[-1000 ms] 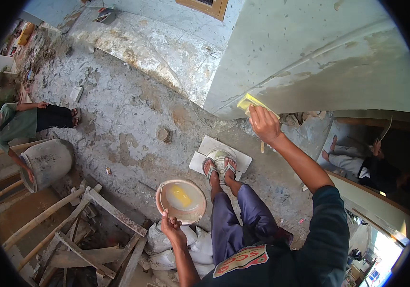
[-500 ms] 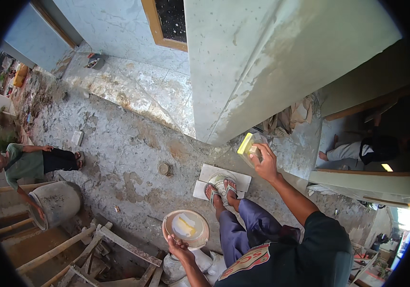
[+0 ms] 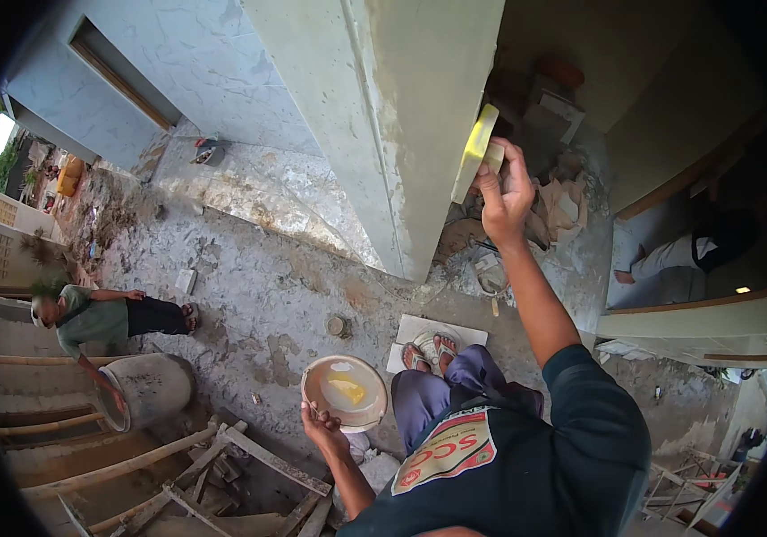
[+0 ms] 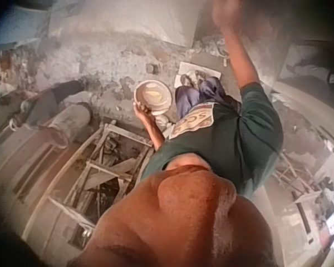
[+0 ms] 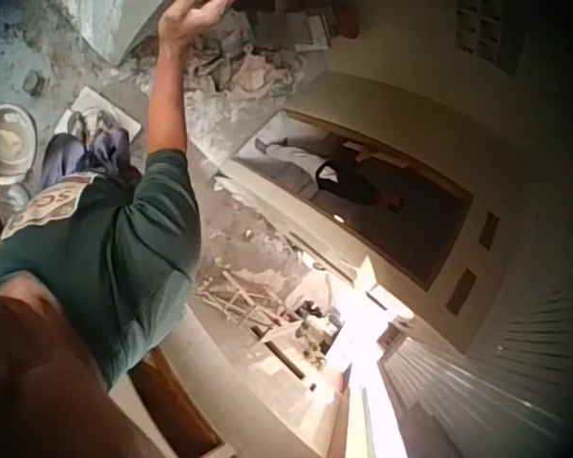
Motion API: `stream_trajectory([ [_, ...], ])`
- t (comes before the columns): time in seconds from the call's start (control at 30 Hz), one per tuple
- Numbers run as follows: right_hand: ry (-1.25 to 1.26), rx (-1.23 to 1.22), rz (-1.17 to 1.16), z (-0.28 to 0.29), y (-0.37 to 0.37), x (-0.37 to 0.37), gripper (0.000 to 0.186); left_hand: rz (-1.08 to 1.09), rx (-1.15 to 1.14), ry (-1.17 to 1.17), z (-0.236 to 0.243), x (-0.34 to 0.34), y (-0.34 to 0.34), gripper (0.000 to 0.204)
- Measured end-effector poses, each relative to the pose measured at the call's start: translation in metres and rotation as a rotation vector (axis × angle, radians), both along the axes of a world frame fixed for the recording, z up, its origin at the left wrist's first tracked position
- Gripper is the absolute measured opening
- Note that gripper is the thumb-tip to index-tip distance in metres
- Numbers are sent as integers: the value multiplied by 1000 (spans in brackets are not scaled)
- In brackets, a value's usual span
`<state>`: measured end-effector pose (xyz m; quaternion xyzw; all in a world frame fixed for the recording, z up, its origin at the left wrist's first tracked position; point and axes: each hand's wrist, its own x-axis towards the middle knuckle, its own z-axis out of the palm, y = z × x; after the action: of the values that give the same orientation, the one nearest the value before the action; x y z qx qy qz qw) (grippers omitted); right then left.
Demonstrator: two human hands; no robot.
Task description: The person finishes a corner of a concrete wall using a hand float dipped in a bowl of liquid, rubbing the surface to smooth it.
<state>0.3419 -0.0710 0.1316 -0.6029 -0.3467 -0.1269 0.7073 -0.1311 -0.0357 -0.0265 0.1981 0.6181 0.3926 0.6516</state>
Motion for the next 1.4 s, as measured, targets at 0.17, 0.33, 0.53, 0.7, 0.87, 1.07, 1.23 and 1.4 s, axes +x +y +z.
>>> stream_trajectory([
  [0.17,281,-221,-142,-163,6,-3,25,-46,49,-33,30,6,5,36],
  [0.33,835,-473,-103,-323,-3,14,26,-71,16,7,33,0,10,39],
  [0.53,1200,-270,145,-302,4,38,20,-64,-45,87,30,-5,10,42],
  [0.7,1225,74,329,-162,14,39,18,-29,-69,66,14,-6,22,43],
  [0.87,906,310,397,82,13,54,19,-62,-43,52,14,27,31,49],
  [1.07,479,436,492,291,17,83,24,-58,1,-29,13,49,39,46],
  [1.23,108,282,352,347,-17,72,29,-72,27,-82,5,65,39,42],
  [1.4,-203,275,191,370,4,67,30,-114,40,-102,4,86,46,40],
])
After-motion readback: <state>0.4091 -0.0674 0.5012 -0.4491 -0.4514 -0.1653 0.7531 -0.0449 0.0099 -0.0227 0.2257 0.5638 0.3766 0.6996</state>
